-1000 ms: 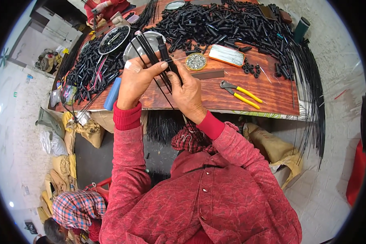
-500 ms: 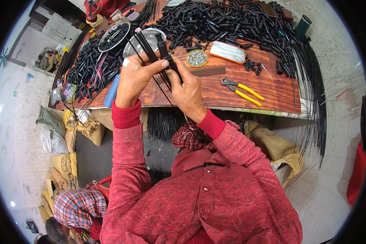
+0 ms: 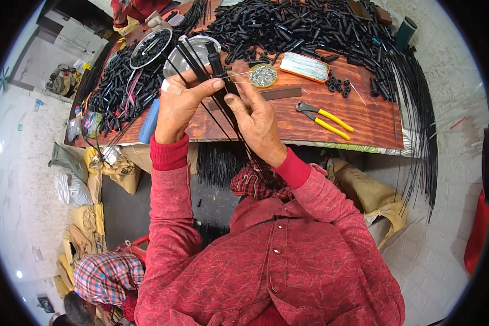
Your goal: Gathering and bundling individual black cables into organized groups at a production workstation.
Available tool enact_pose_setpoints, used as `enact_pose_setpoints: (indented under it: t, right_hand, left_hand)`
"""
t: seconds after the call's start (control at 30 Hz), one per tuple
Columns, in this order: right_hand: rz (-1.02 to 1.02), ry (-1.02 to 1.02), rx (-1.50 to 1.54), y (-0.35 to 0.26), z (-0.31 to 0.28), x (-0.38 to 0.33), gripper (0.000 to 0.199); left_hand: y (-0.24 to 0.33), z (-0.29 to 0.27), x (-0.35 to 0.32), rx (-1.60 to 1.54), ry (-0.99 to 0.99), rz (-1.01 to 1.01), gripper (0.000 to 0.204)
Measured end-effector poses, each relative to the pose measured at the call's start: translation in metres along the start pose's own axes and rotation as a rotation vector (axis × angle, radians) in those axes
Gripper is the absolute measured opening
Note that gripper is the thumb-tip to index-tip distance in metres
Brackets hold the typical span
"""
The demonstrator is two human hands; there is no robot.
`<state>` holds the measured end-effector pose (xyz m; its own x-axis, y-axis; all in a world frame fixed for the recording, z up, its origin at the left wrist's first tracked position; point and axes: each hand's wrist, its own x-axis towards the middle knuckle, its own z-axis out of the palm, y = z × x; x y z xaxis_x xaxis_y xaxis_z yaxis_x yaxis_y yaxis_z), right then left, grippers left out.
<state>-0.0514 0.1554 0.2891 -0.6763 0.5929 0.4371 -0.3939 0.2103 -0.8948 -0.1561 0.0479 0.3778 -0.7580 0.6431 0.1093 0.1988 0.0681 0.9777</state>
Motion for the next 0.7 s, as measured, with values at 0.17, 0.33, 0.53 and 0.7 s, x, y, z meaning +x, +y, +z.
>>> enact_pose_setpoints:
  t: [0.17, 0.33, 0.53, 0.7]
  right_hand:
    - [0.010, 0.021, -0.147, 0.002, -0.008, 0.001, 0.022]
    - [0.145, 0.015, -0.019, 0.003, -0.008, 0.002, 0.017]
    - [0.300, -0.082, 0.254, 0.010, -0.012, 0.007, 0.013]
    - [0.287, -0.132, 0.350, 0.006, -0.016, 0.009, 0.014]
  left_hand:
    - [-0.004, -0.002, -0.001, -0.018, 0.021, 0.012, 0.026]
    - [-0.004, 0.000, -0.003, -0.024, 0.026, 0.019, 0.025]
    - [-0.010, -0.002, -0.004, -0.044, 0.033, 0.030, 0.026]
    - [-0.017, -0.004, -0.002, -0.087, 0.037, 0.042, 0.028]
